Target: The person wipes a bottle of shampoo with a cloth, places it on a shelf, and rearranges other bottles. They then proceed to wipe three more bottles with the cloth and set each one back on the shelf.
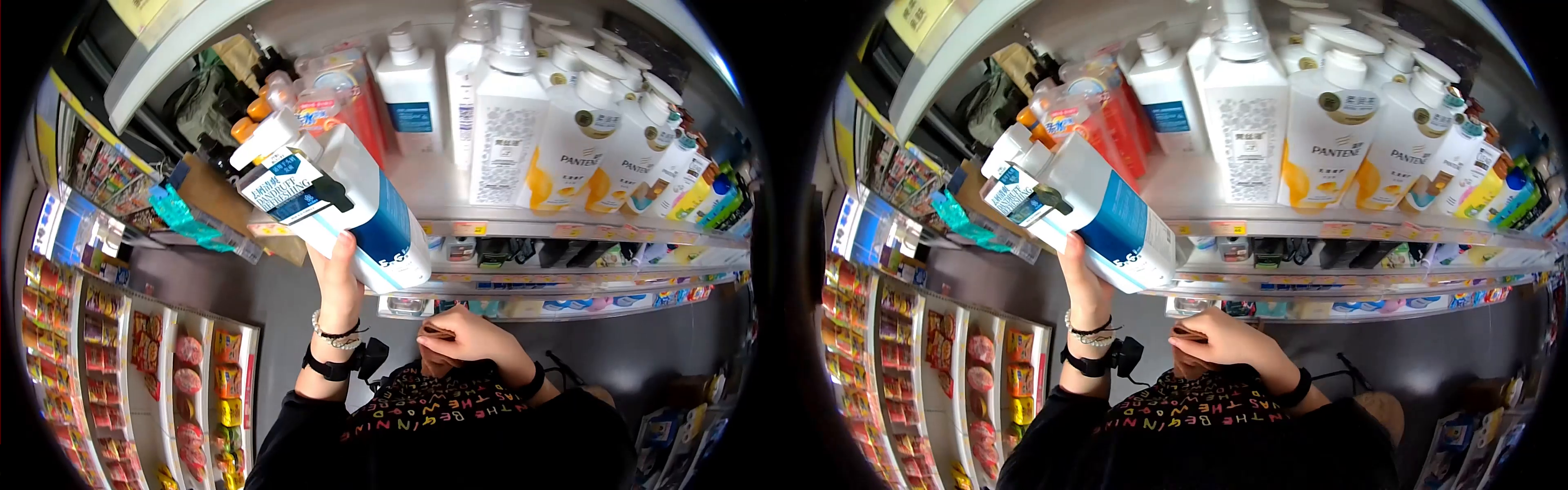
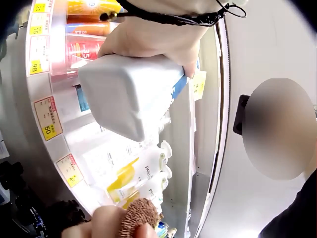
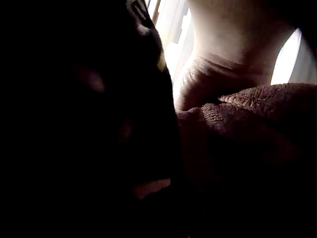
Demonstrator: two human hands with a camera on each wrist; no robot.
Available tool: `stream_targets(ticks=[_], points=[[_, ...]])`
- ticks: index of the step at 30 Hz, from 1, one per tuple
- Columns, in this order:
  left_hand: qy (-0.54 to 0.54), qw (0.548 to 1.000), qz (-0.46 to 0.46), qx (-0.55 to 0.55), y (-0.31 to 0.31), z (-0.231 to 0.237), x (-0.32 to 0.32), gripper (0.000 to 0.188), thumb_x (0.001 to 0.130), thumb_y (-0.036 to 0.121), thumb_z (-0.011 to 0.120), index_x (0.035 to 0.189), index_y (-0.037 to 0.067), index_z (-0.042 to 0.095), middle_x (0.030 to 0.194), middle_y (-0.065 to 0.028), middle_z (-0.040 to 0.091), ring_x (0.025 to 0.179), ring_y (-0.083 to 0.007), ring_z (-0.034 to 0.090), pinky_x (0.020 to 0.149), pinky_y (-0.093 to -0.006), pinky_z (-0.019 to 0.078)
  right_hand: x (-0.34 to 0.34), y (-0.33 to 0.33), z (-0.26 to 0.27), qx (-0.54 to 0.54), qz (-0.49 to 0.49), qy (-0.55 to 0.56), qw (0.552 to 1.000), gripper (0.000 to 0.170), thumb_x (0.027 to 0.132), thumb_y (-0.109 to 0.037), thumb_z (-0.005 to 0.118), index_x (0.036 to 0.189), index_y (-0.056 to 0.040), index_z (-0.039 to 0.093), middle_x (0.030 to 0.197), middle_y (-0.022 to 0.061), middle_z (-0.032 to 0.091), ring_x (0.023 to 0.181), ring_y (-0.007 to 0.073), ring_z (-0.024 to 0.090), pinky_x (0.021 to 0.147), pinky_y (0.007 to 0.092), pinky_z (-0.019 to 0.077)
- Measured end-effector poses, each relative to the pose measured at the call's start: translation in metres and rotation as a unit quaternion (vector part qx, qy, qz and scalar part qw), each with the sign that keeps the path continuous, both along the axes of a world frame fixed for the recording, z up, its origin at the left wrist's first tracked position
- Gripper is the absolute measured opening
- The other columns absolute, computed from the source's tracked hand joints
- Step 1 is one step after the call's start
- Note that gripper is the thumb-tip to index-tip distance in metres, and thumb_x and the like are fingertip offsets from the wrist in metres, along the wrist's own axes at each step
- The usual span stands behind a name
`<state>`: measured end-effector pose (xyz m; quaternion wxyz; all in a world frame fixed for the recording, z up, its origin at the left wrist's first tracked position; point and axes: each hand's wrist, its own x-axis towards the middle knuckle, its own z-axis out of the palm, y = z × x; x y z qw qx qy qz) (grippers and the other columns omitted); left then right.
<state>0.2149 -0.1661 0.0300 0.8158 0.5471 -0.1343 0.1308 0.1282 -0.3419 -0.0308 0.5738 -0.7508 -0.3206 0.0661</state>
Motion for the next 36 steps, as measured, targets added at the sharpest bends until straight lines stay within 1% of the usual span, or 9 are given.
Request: stream_targets(ticks=[6,8,11,19,20,21,25,28,36], points=[[0.04,0.998,-0.027,-0.038,-0.021,-0.006,0.014,0.068,0.088,0.051,0.052,0.132,0.001,0.036,0.121,-0.013,0.053,0.109,-0.0233,0.054,0.093,-0.0358,0.0441,-0.014,-0.029,0.01,0.168,-0.297,-0.087,0.936,0.017,0.088,-0.012,0.053,0.076,0.0004,0.056,0.066,0.0069,0.061,0.06,0.0138,0.057,0.057,0.0274,0.0445],[0.074,0.996,-0.043,-0.025,-0.024,-0.009,0.01,0.068,0.089,0.052,0.049,0.132,0.001,0.036,0.121,-0.0132,0.053,0.11,-0.0235,0.054,0.093,-0.0356,0.044,-0.015,-0.035,0.011,0.306,-0.457,-0.119,0.827,0.018,0.092,-0.018,0.047,0.089,-0.0026,0.056,0.078,0.0082,0.061,0.073,0.0126,0.057,0.063,0.027,0.0436],[0.078,0.995,-0.069,-0.004,-0.027,-0.021,0.005,0.065,0.092,0.051,0.045,0.132,0.0,0.035,0.122,-0.0131,0.053,0.109,-0.0223,0.055,0.092,-0.0349,0.0453,-0.02,-0.044,0.061,0.582,-0.368,-0.197,0.698,0.022,0.091,-0.027,0.045,0.096,-0.0063,0.053,0.09,0.0082,0.06,0.08,0.0146,0.053,0.067,0.0274,0.0417],[-0.1,0.969,-0.088,0.206,-0.033,-0.032,-0.019,0.051,0.092,0.03,0.053,0.128,-0.001,0.038,0.119,-0.0101,0.05,0.109,-0.018,0.048,0.094,-0.0309,0.0389,0.025,0.024,0.103,-0.035,-0.399,-0.451,0.798,0.028,0.063,-0.019,0.074,0.089,-0.0139,0.063,0.092,-0.0038,0.058,0.083,0.0205,0.047,0.078,0.0334,0.0355],[-0.069,0.958,-0.088,0.264,-0.027,-0.03,-0.023,0.048,0.094,0.032,0.048,0.128,0.001,0.038,0.12,-0.0113,0.051,0.111,-0.0201,0.049,0.095,-0.032,0.0404,0.02,0.026,0.102,-0.007,-0.372,-0.426,0.825,0.027,0.061,-0.015,0.076,0.086,-0.0105,0.065,0.083,0.0008,0.058,0.08,0.0214,0.049,0.07,0.031,0.0393],[0.089,0.99,-0.109,-0.026,-0.027,-0.046,-0.02,0.055,0.089,0.03,0.058,0.128,-0.001,0.036,0.117,-0.0079,0.05,0.102,-0.0151,0.049,0.088,-0.0263,0.0415,0.019,0.027,0.094,-0.002,-0.364,-0.423,0.83,0.026,0.062,-0.015,0.076,0.085,-0.0099,0.065,0.081,0.0009,0.058,0.075,0.0215,0.049,0.067,0.0304,0.0402],[-0.005,0.995,-0.003,0.097,-0.008,-0.01,-0.022,0.06,0.088,0.026,0.059,0.134,0.0,0.031,0.121,-0.0103,0.047,0.109,-0.0165,0.046,0.094,-0.0317,0.0377,0.01,0.026,0.029,0.034,-0.281,-0.381,0.88,0.029,0.059,-0.007,0.077,0.085,-0.0062,0.063,0.076,0.0044,0.06,0.059,0.0238,0.056,0.052,0.0333,0.0465],[-0.026,0.994,0.028,0.102,-0.002,-0.007,-0.019,0.061,0.087,0.029,0.061,0.132,-0.001,0.033,0.119,-0.0106,0.049,0.108,-0.017,0.047,0.094,-0.0317,0.0372,0.004,0.02,-0.005,0.018,-0.215,-0.171,0.962,0.022,0.069,-0.006,0.072,0.087,-0.0009,0.061,0.079,0.0116,0.063,0.066,0.0282,0.063,0.059,0.0343,0.0498],[-0.078,0.996,-0.023,0.026,-0.014,0.005,-0.003,0.061,0.085,0.04,0.062,0.125,-0.001,0.04,0.116,-0.0095,0.052,0.105,-0.0155,0.048,0.09,-0.0303,0.0385,-0.003,-0.021,-0.023,-0.005,-0.283,-0.063,0.957,0.02,0.078,-0.009,0.067,0.091,0.003,0.06,0.079,0.0155,0.063,0.068,0.0238,0.064,0.062,0.0293,0.0487]])
